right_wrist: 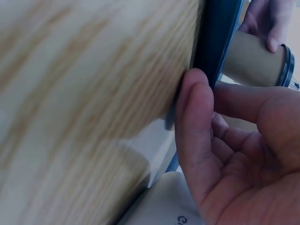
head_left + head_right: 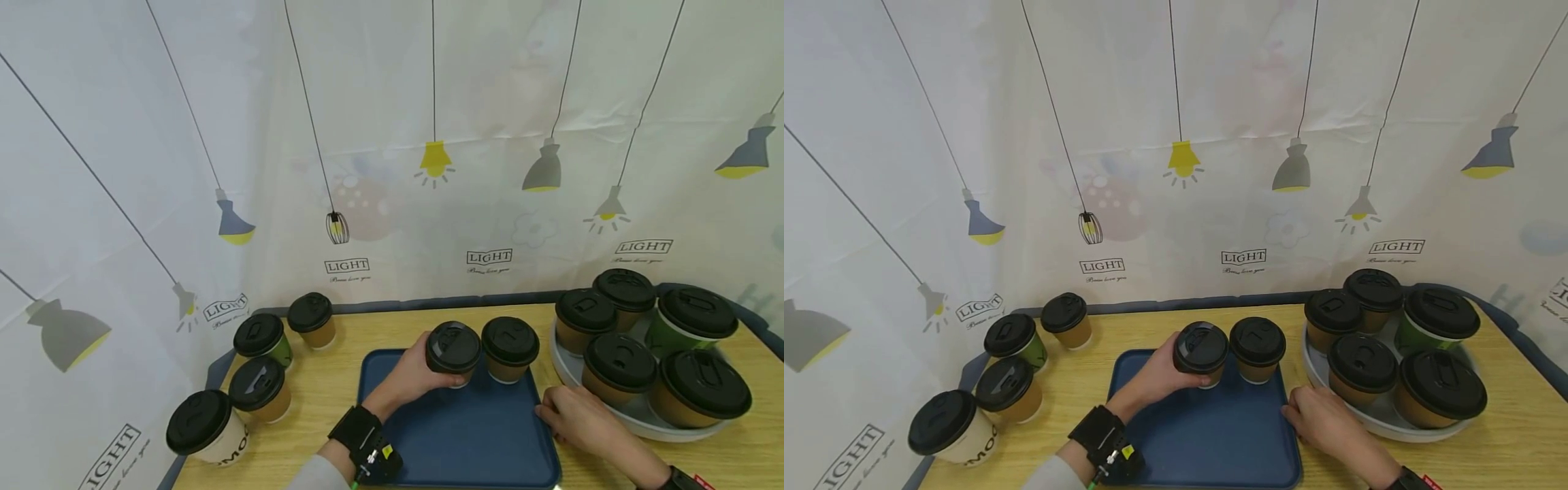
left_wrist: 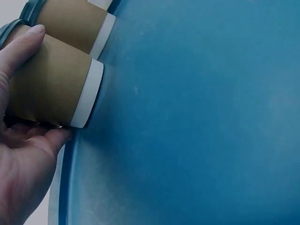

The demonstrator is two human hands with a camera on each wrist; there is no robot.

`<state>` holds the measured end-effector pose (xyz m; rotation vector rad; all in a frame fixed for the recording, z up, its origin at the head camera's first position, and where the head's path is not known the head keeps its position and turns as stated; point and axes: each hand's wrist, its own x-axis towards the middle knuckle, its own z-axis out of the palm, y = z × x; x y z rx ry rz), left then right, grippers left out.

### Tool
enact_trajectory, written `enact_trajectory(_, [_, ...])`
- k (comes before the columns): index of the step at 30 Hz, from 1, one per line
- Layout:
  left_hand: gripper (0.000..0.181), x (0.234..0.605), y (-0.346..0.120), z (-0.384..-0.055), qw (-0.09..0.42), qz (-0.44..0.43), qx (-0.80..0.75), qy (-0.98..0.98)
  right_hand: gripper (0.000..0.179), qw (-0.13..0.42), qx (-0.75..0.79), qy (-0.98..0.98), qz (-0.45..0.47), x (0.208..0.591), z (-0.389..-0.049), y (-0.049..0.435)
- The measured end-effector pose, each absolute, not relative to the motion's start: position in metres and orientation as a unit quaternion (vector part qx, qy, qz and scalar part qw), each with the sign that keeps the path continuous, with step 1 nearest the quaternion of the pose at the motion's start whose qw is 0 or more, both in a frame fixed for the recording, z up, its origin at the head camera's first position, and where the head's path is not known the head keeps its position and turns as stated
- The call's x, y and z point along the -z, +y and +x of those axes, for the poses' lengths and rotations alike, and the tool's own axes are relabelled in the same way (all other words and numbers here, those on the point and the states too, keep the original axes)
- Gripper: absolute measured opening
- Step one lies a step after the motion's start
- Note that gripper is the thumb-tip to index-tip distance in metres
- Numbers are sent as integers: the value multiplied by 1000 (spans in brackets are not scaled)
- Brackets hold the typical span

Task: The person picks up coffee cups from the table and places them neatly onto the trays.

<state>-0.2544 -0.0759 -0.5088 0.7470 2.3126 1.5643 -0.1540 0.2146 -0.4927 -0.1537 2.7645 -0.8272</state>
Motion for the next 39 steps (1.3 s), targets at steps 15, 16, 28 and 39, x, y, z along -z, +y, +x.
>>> enact_trajectory(15, [84,510,-81,-257,135,264,-543,786,34,124,284,949,-62,491,-154,214])
enact_trajectory(16, [84,510,-82,-257,137,266,-542,785,34,125,284,949,-61,491,-154,213])
enact_trajectory(28, [90,503,-93,-258,187,270,-546,771,33,133,287,947,-47,493,-154,214])
enact_trajectory(39, [42,476,-147,-234,-11,152,-576,803,32,143,285,947,-46,494,-156,214])
